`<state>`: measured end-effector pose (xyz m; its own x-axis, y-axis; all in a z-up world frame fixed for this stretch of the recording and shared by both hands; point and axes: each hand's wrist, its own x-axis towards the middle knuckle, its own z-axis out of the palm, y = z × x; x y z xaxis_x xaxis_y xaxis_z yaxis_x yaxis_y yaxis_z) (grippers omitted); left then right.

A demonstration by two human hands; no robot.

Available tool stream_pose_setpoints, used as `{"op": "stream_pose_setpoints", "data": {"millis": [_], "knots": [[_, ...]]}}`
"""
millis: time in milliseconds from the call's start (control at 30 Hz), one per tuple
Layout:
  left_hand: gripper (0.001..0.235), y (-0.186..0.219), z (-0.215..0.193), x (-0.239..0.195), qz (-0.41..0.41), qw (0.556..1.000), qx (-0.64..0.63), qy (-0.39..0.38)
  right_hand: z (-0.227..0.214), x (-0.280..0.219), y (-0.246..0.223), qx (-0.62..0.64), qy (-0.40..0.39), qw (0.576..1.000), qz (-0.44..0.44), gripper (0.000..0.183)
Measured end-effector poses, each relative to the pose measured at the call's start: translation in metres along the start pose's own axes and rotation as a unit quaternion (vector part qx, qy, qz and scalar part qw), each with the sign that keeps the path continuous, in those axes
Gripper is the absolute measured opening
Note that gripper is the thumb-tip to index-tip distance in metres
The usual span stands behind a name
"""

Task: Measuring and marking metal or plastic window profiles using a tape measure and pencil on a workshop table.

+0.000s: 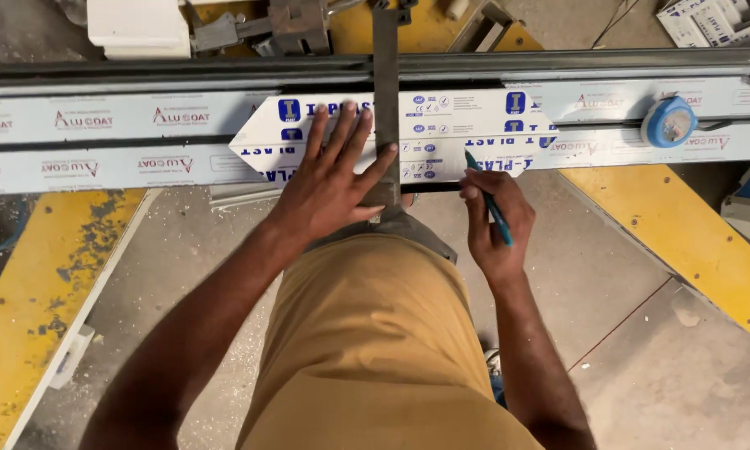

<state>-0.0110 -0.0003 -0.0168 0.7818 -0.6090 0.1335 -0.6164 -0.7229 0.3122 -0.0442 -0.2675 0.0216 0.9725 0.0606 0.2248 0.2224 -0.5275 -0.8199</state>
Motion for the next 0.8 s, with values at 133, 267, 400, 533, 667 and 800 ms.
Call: {"op": "stream_pose_setpoints", "data": {"millis": [133, 267, 400, 533, 667, 800], "knots": [[0.093, 0.008, 0.014, -0.008, 0.032, 0.998, 0.062, 0.004, 0.003, 0.009, 0.008, -0.024, 0.023, 0.998, -0.047, 0.010], [0.072, 0.024, 0.020, -0.022, 0.034, 0.995, 0.085, 0.043, 0.005, 0.004, 0.014, 0.003, 0.010, 0.999, -0.039, 0.012], [0.049, 0.037, 0.011, -0.030, -0.007, 0.991, 0.023, 0.130, 0.001, 0.003, 0.015, 0.033, 0.015, 0.998, -0.050, 0.015], [0.040, 0.046, -0.010, -0.034, -0.071, 0.979, -0.033, 0.187, 0.001, -0.005, 0.016, 0.056, 0.026, 0.996, -0.057, 0.017], [0.039, 0.063, -0.028, -0.039, -0.259, 0.918, -0.170, 0.248, 0.000, -0.015, 0.011, 0.076, 0.011, 0.995, -0.066, 0.018], [0.032, 0.088, -0.051, -0.026, -0.334, 0.771, -0.422, 0.340, 0.000, -0.017, -0.011, 0.069, -0.023, 0.989, -0.127, 0.030]]}}
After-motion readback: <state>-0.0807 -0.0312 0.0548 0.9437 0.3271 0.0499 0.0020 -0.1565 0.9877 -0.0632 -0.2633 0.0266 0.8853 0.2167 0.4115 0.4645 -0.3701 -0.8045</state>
